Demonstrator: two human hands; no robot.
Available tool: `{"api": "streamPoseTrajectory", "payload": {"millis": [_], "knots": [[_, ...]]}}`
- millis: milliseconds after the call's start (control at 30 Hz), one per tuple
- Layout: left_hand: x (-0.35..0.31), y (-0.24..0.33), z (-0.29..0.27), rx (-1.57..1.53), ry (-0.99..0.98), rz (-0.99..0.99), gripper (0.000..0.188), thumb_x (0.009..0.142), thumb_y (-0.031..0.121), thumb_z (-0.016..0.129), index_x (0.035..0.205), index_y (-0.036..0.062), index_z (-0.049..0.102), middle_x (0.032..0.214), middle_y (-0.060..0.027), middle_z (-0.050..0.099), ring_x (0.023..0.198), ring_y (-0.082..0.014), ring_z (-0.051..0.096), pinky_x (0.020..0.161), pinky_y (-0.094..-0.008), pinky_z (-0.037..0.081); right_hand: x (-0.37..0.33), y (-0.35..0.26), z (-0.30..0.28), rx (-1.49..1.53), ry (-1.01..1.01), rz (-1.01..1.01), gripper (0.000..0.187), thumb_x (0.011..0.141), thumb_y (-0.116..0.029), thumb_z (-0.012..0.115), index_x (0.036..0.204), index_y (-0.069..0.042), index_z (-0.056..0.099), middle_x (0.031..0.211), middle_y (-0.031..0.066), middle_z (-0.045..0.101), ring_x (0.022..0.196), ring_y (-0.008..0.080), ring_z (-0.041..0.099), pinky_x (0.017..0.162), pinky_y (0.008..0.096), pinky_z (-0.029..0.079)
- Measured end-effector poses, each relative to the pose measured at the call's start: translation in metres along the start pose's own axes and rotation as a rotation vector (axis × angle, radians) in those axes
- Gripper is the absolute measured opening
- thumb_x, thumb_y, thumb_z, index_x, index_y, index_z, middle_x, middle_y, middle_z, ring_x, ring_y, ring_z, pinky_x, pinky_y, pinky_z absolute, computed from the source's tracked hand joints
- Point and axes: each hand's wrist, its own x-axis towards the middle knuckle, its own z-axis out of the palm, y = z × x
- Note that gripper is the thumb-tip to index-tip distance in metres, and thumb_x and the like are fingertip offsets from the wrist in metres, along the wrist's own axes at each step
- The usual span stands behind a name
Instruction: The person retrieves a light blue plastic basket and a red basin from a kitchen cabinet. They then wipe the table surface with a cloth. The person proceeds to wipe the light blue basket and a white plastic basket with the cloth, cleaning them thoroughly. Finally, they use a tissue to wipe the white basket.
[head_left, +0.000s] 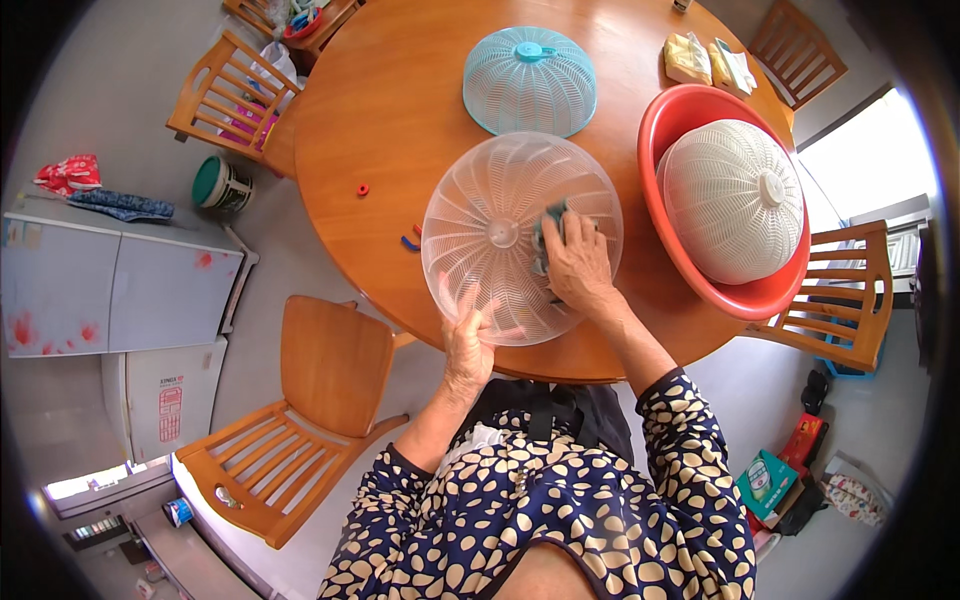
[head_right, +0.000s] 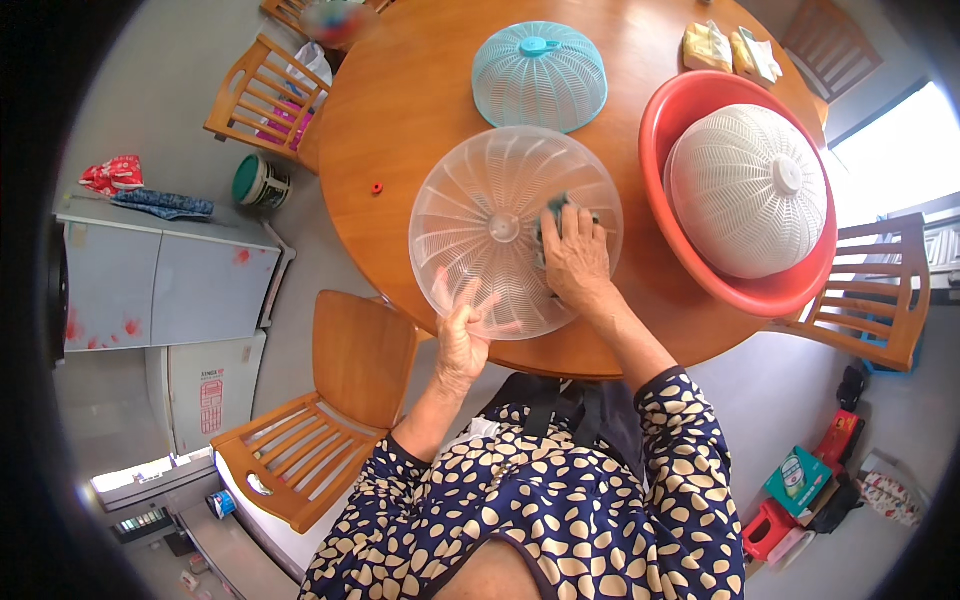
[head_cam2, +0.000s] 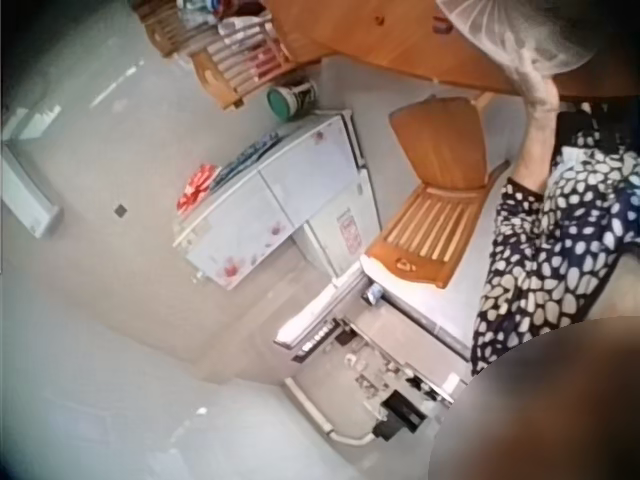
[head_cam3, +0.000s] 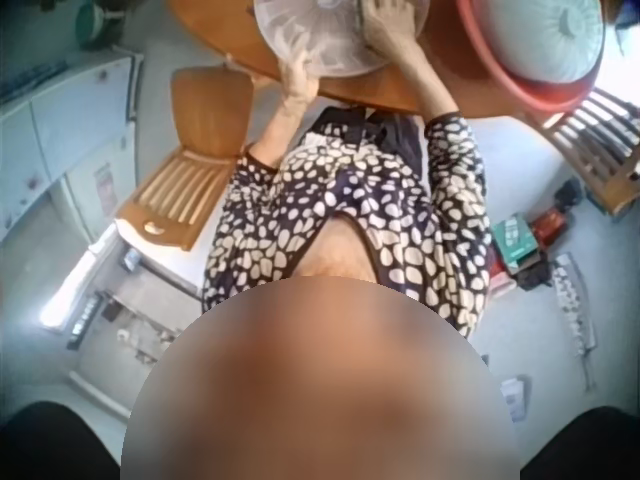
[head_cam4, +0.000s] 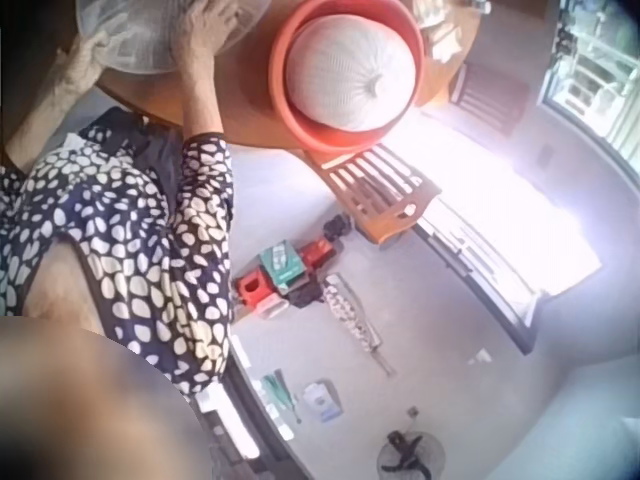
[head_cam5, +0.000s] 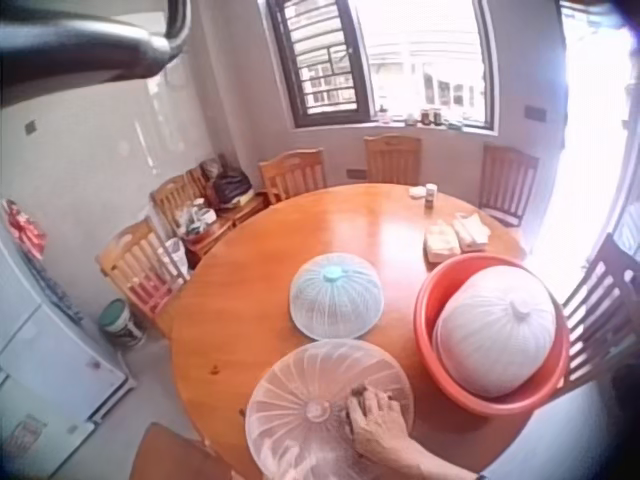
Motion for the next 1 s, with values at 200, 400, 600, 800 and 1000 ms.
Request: {"api": "streamPoseTrajectory", "payload": {"millis": [200,400,600,800,1000], "knots": [[0.004,-0.007,-0.010,-0.040,-0.074,0.036,0.086,0.078,0.000,0.041,0.147,0.0323,0.003,0.149,-0.0184,0.010,0.126,-0.0418,0.034,0.077,-0.0659,0.051,-0.025,-0.018,0.023,0.120,-0.123,-0.021,0.038,0.074,-0.006,0.056,0.109,0.008,0.052,0.099,0.0220,0.050,0.092,0.0366,0.053,0.069,0.0419,0.050],[0.004,-0.013,-0.016,-0.040,-0.090,0.063,0.086,0.077,-0.001,0.041,0.148,0.0313,0.005,0.150,-0.0155,0.016,0.130,-0.0383,0.031,0.089,-0.0620,0.047,-0.032,-0.043,0.014,0.447,-0.309,-0.034,0.044,0.068,-0.007,0.067,0.109,0.002,0.054,0.106,0.0235,0.047,0.094,0.0420,0.050,0.079,0.0461,0.048],[0.009,-0.015,-0.021,0.042,-0.108,0.145,0.085,0.076,-0.001,0.042,0.149,0.0276,0.008,0.149,-0.0159,0.021,0.132,-0.0329,0.032,0.105,-0.0466,0.037,-0.028,-0.044,0.014,0.999,-0.352,-0.174,0.035,0.071,-0.004,0.062,0.105,-0.008,0.061,0.101,0.0204,0.053,0.094,0.0381,0.051,0.085,0.0451,0.043],[0.005,-0.002,-0.021,-0.031,-0.055,0.001,0.074,0.081,0.009,0.040,0.148,0.0219,0.013,0.147,-0.0169,0.025,0.129,-0.0384,0.034,0.088,-0.0621,0.047,-0.039,-0.015,0.008,0.573,-0.378,-0.274,0.026,0.070,-0.006,0.063,0.096,-0.006,0.066,0.101,0.0156,0.055,0.091,0.0343,0.053,0.083,0.0394,0.045],[0.013,-0.005,-0.025,0.002,-0.079,0.048,0.067,0.085,0.017,0.037,0.148,0.0223,0.014,0.148,-0.0167,0.024,0.129,-0.0401,0.033,0.080,-0.0654,0.050,-0.041,-0.011,0.008,0.033,-0.214,-0.105,0.020,0.069,-0.010,0.063,0.085,0.003,0.063,0.093,0.0198,0.053,0.085,0.0355,0.054,0.069,0.0435,0.049]]}}
